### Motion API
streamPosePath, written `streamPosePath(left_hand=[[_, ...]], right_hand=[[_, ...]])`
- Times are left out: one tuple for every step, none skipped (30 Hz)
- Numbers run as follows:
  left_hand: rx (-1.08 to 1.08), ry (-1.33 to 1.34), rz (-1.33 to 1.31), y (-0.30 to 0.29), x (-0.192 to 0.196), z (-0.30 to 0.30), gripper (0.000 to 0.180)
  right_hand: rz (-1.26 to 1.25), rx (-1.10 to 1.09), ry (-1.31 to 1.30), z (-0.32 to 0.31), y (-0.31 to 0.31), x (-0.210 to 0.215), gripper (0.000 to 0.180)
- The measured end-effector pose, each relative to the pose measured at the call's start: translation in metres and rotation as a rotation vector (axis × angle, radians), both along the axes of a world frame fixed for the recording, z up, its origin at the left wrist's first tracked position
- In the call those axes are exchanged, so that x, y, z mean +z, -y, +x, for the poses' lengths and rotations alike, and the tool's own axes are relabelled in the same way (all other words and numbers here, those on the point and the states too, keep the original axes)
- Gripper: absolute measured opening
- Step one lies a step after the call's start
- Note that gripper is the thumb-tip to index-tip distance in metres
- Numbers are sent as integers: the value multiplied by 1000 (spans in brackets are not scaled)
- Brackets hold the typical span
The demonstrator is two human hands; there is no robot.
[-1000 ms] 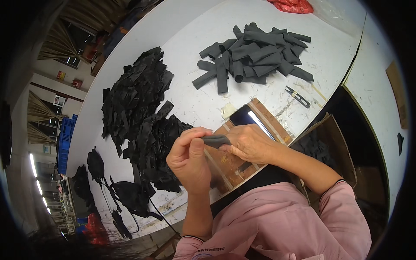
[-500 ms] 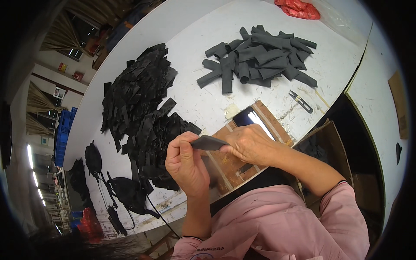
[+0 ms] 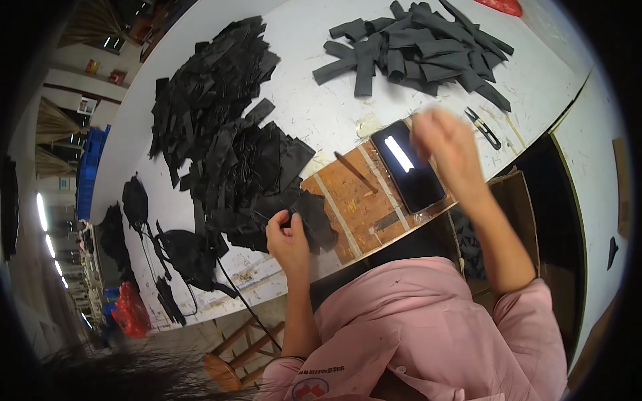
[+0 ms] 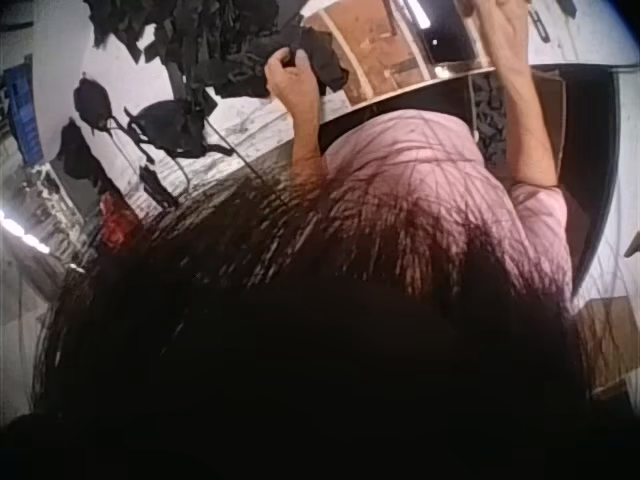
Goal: Assembling and folding small black foam strips at a workbench.
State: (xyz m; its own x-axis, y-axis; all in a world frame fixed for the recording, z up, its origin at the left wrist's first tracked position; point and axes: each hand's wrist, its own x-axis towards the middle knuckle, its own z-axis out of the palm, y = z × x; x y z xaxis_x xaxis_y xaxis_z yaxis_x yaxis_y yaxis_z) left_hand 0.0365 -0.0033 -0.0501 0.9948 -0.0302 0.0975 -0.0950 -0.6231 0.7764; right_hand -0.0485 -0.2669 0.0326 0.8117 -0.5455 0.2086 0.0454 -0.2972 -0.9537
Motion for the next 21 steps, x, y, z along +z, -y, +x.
streamPosePath(left_hand=[[-13, 89, 105, 0, -10, 2, 33], [-25, 135, 130, 1, -19, 4, 32], [-27, 193, 171, 2, -27, 6, 32], [-32, 252, 219, 3, -33, 10, 31], [-57, 224, 195, 2, -37, 13, 30], [-72, 134, 203, 1, -40, 17, 27], [-105, 98, 202, 1, -41, 21, 23], [-129, 67, 201, -1, -39, 24, 20], [-140, 59, 20, -1, -35, 25, 19], [-140, 56, -157, -2, -29, 24, 18], [-110, -28, -319, -3, -21, 23, 18], [-141, -42, -486, -5, -10, 18, 17], [-142, -139, -638, -10, 2, 10, 17], [-148, -210, -810, -14, 14, 1, 17], [-181, -240, -909, -17, 26, -5, 18], [-200, -259, -939, -18, 34, -11, 19], [-220, -256, -985, -19, 42, -15, 19], [-222, -253, -1032, -19, 47, -18, 19], [-268, -296, -1107, -17, 50, -21, 19], [-298, -344, -1183, -15, 51, -24, 19], [-304, -402, -1260, -12, 51, -27, 19]], right_hand=[[78, 38, -69, -14, -15, -17, 39], [151, 76, -133, -24, -29, -30, 38], [160, 165, -204, -29, -37, -39, 39], [172, 256, -278, -32, -46, -44, 40], [164, 273, -293, -34, -57, -47, 40], [175, 295, -338, -34, -66, -47, 41], [151, 344, -380, -34, -71, -46, 39], [85, 361, -334, -32, -77, -44, 37], [33, 385, -317, -29, -82, -43, 36], [-13, 415, -356, -27, -85, -42, 34], [-102, 428, -268, -24, -89, -42, 29], [-166, 448, -229, -21, -91, -41, 27], [-230, 467, -190, -18, -92, -41, 25], [-297, 493, -160, -14, -94, -40, 24], [-274, 480, -126, -11, -95, -39, 23], [-253, 476, -98, -8, -96, -37, 23], [-227, 466, -64, -3, -99, -35, 24], [-144, 462, -32, 1, -101, -32, 26], [-52, 448, 5, 6, -105, -31, 29], [32, 441, 24, 9, -108, -29, 33], [160, 450, 66, 13, -109, -28, 27]])
